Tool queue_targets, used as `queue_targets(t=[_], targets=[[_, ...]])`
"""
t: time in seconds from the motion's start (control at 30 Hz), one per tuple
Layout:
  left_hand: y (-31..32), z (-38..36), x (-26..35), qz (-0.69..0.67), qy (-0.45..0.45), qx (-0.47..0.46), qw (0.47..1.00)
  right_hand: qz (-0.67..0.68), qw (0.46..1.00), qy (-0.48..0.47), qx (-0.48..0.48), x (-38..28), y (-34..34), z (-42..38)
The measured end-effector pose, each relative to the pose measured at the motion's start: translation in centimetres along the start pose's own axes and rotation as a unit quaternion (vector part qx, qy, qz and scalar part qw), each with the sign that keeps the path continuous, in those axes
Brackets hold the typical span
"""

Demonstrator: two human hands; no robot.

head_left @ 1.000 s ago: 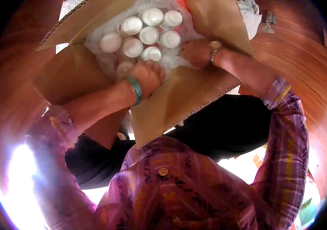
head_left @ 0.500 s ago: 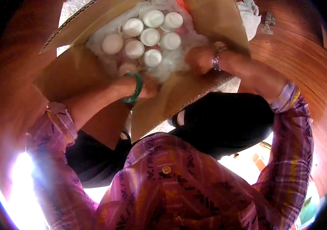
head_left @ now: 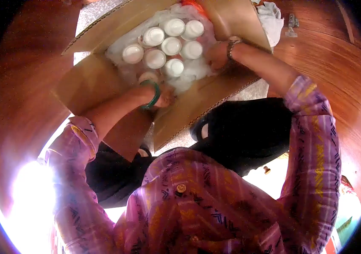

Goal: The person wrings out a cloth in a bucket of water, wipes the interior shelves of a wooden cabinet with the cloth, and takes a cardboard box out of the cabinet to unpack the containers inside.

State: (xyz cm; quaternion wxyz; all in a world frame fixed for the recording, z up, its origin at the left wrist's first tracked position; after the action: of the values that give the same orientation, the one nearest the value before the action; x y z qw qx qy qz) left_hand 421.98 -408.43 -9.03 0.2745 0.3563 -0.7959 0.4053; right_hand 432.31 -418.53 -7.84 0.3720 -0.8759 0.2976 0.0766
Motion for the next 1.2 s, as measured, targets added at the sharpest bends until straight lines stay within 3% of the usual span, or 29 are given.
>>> queue_targets(t=[0.07,0.13,0.2,0.23,0.27,0.3,0.33,0.4,0.43,0.47,0.5,0.53,0.57,0.6,0.63,0.67,0.73,0.8,0.83,0.87,0.9,0.93,1.0,1.1,1.2], targets=[[-2.5,-2.9,2.2,0.067,-0.058,-0.136,0.987,-0.054,0.987,0.067,-0.136,0.0,-1.2,-0.6],[-3.5,-4.0,2.8,0.099,-0.085,-0.2,0.971,-0.067,0.99,0.055,-0.11,-0.3,-3.8,-1.9],[-6.7,-4.3,0.5,-0.159,-0.228,-0.001,0.96,-0.081,0.993,0.046,-0.079,-0.2,-4.8,-1.7],[-6.0,-4.6,0.3,-0.157,-0.232,-0.002,0.96,-0.004,0.991,0.117,-0.069,1.6,-4.6,-1.4],[-8.5,-4.9,0.7,-0.057,-0.181,0.18,0.965,0.073,0.978,0.186,-0.061,2.8,-4.8,-1.7],[-10.3,-6.2,2.1,0.046,-0.119,0.353,0.927,0.048,0.976,0.197,-0.08,3.4,-5.2,-1.8],[-9.8,-6.2,2.3,0.05,-0.117,0.354,0.927,0.047,0.976,0.2,-0.079,3.7,-4.8,-2.1],[-8.1,-5.6,0.1,0.062,-0.234,0.234,0.942,-0.07,0.984,0.165,0.017,4.6,-5.5,-1.7],[-8.3,-5.9,1.0,0.118,-0.228,0.271,0.928,-0.029,0.992,0.125,0.016,3.5,-5.7,-2.1],[-7.8,-5.3,0.7,0.143,-0.213,0.236,0.937,-0.011,0.994,0.11,0.019,2.9,-6.5,-2.4],[-7.3,-4.1,-0.5,0.054,-0.191,0.205,0.958,0.007,0.995,0.094,0.021,2.4,-7.3,-2.7],[-9.6,-4.9,1.1,0.048,-0.211,0.19,0.958,0.025,0.996,0.079,0.022,1.8,-8.0,-3.0],[-13.0,-6.2,3.8,-0.063,-0.075,0.322,0.942,0.042,0.996,0.049,0.059,0.3,-10.8,-4.8],[-14.8,-6.8,7.2,0.076,0.016,0.329,0.941,0.173,0.981,-0.057,0.07,-0.8,-12.1,-5.6],[-17.8,-8.5,10.3,0.068,0.122,0.401,0.906,0.239,0.967,-0.047,0.08,-0.8,-13.8,-7.3],[-20.6,-9.9,12.4,0.072,0.128,0.431,0.89,0.341,0.937,-0.034,0.073,-1.8,-17.3,-11.6],[-24.8,-13.4,15.6,0.079,0.159,0.487,0.855,0.416,0.879,-0.093,0.215,-1.2,-21.1,-16.3],[-28.8,-17.4,16.1,0.163,0.177,0.582,0.777,0.442,0.812,-0.018,0.381,2.1,-24.2,-22.0],[-31.4,-19.5,16.4,0.211,0.153,0.618,0.742,0.447,0.732,0.015,0.513,4.3,-25.3,-25.5],[-34.1,-21.5,17.1,0.256,0.128,0.652,0.702,0.398,0.68,0.113,0.605,6.3,-25.4,-29.0],[-36.7,-22.9,17.6,0.271,0.095,0.672,0.683,0.395,0.612,0.109,0.677,7.3,-25.3,-32.0],[-38.9,-24.4,17.4,0.284,0.061,0.691,0.662,0.408,0.551,0.125,0.717,7.9,-25.3,-34.5],[-42.7,-25.7,15.3,0.289,-0.008,0.7,0.653,0.327,0.482,0.187,0.791,9.5,-25.1,-39.3],[-47.3,-26.4,10.3,0.338,-0.14,0.688,0.627,0.196,0.425,0.353,0.81,13.5,-23.8,-45.2],[-48.6,-27.2,6.4,0.302,-0.181,0.719,0.599,-0.028,0.372,0.487,0.79,16.6,-21.6,-50.4]])
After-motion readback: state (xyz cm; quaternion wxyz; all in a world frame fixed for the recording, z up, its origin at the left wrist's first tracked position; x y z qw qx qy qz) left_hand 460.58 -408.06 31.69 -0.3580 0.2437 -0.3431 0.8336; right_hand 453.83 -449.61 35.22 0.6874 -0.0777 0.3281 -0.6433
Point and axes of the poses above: each hand's wrist, its own z-axis towards the middle knuckle, its own y-axis out of the palm, x = y × z, the point moved 9 cm from there along z, towards the middle knuckle, and after that the axes turned 13 degrees about -z, right-handed, at the moved point
